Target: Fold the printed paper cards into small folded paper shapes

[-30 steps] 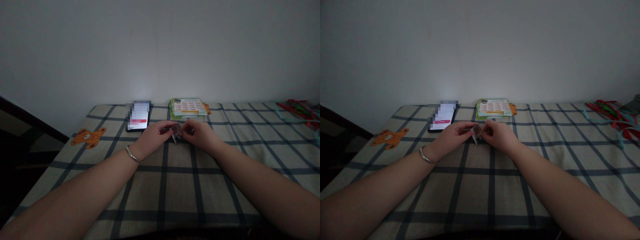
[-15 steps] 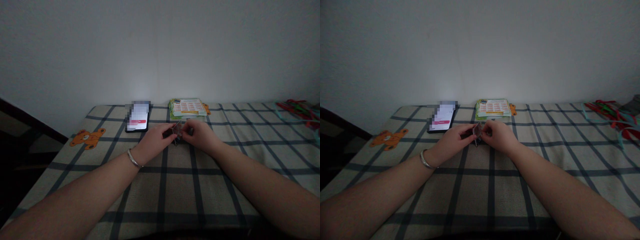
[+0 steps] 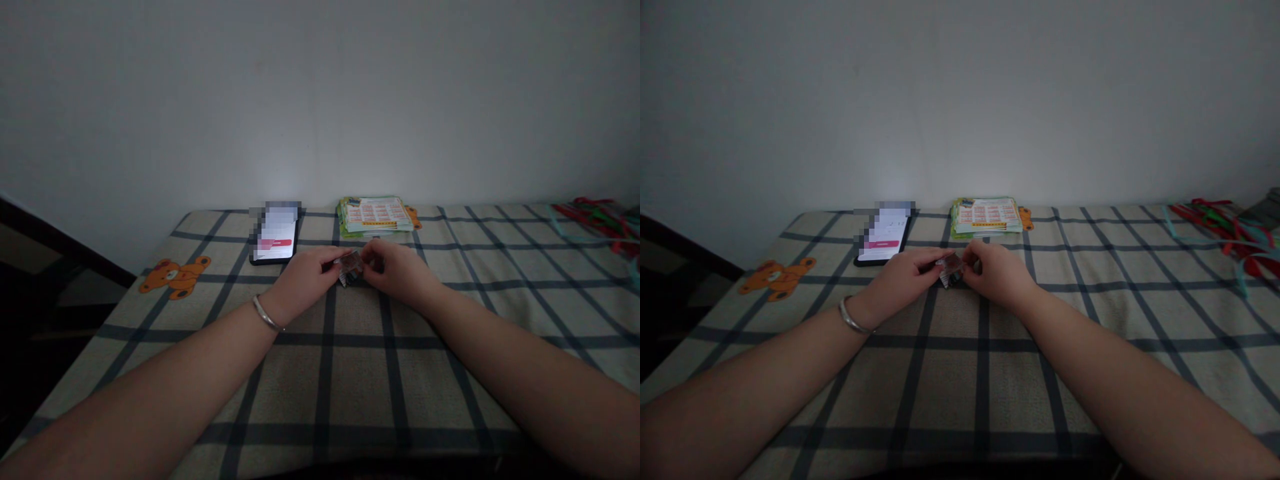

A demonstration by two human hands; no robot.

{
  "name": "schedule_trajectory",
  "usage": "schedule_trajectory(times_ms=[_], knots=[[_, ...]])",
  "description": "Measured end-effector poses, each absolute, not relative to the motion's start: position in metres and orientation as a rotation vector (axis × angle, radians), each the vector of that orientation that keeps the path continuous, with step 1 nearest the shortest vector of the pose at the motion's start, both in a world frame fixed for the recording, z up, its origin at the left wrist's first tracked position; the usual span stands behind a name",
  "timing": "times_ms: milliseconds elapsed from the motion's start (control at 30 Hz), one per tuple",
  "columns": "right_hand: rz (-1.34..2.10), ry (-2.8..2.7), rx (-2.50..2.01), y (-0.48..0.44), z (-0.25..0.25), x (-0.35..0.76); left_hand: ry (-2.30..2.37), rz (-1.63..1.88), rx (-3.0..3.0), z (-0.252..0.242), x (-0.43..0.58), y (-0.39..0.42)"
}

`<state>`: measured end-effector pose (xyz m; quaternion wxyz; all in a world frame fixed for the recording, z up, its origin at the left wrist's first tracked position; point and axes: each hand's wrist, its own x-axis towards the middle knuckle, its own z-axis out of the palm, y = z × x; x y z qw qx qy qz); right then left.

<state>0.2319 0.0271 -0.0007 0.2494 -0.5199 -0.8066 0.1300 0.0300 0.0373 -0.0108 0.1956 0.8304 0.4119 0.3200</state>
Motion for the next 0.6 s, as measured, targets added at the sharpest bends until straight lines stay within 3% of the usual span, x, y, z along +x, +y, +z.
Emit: schedule_trajectory(times_ms=[600], knots=[[0.346, -2.189, -1.446, 0.0287, -0.0014, 0.2291, 1.186, 0.861, 2.456, -0.0116, 0.0309, 0.0413]])
